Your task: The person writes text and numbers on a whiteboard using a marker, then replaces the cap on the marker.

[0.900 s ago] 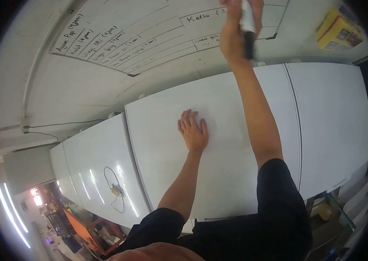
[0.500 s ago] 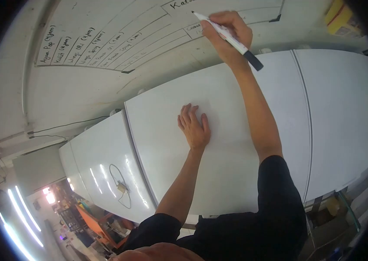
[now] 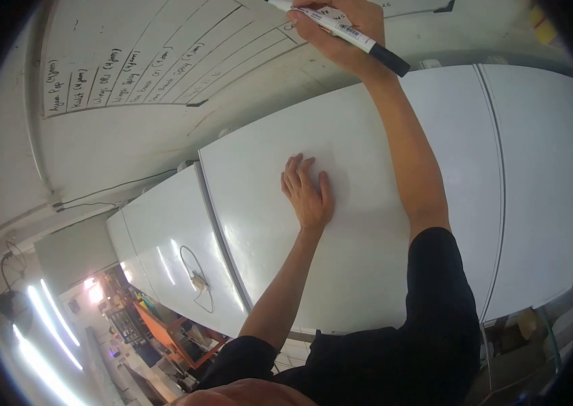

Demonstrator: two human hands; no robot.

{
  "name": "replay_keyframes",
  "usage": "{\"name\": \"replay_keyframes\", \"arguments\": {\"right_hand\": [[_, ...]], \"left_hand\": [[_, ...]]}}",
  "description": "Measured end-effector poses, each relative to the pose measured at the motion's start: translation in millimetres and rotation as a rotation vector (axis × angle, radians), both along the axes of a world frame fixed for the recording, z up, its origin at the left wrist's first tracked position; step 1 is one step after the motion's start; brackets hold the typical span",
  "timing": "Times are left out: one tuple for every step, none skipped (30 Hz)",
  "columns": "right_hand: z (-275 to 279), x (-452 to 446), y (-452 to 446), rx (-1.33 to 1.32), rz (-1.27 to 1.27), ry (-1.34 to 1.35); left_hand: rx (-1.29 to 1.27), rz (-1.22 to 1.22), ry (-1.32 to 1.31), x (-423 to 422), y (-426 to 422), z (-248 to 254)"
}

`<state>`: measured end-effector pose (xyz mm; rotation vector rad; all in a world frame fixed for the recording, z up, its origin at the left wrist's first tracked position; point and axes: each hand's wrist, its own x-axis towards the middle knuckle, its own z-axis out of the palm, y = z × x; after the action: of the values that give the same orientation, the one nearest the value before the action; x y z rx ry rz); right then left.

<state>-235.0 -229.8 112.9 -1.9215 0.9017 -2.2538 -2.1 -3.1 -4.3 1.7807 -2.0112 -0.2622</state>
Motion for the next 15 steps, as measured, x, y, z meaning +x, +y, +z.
{"name": "replay_keyframes", "arguments": {"right_hand": [[0.9, -0.1, 1.2, 0.025, 0.028, -0.028], [0.9, -0.5, 0.6, 0.018, 0.010, -0.023], [0.4, -1.0, 0.4, 0.012, -0.008, -0.018], [0.2, -1.6, 0.1, 0.006, -0.026, -0.012], [0.6, -1.8, -0.7, -0.002, -0.043, 0.005], [1.4, -1.5, -1.0, -0.008, -0.061, 0.022], [1.0, -1.4, -1.0, -0.012, -0.078, 0.039], [-0.3, -1.4, -0.8, -0.008, -0.077, 0.046], [-1.2, -1.4, -1.4, -0.006, -0.075, 0.054], [-1.5, -1.9, -2.5, -0.005, -0.074, 0.064], [-1.8, -1.8, -2.8, 0.002, -0.076, 0.066], [-1.6, -1.4, -3.3, 0.008, -0.080, 0.068], [-0.7, -0.6, -3.3, 0.014, -0.084, 0.069], [0.1, 0.9, -0.7, 0.082, -0.119, 0.093], [2.7, 3.0, 4.1, 0.148, -0.155, 0.119]], "left_hand": [[0.007, 0.001, -0.001, 0.5, 0.8, 0.0], [0.014, 0.004, 0.001, 0.3, 1.9, -0.6], [0.011, 0.003, -0.001, 0.2, 2.7, -0.8], [0.008, 0.001, -0.003, 0.6, 2.4, -1.4], [0.004, -0.002, -0.007, 1.4, 1.7, -2.1], [0.008, 0.000, -0.007, 1.8, 1.4, -2.2], [0.013, 0.002, -0.006, 1.7, 1.6, -2.5], [0.018, 0.006, -0.005, 1.4, 2.3, -2.6], [0.015, 0.005, -0.009, 1.5, 2.3, -2.7], [0.010, 0.002, -0.012, 1.6, 1.4, -2.8], [0.007, -0.001, -0.016, 1.6, 1.7, -2.8], [0.010, -0.001, -0.013, 1.6, 1.4, -3.0], [0.013, -0.001, -0.011, 1.9, 1.3, -3.0], [0.016, -0.002, -0.010, 1.7, 1.6, -3.0], [0.014, -0.002, -0.010, 1.1, 1.7, -3.8]]}}
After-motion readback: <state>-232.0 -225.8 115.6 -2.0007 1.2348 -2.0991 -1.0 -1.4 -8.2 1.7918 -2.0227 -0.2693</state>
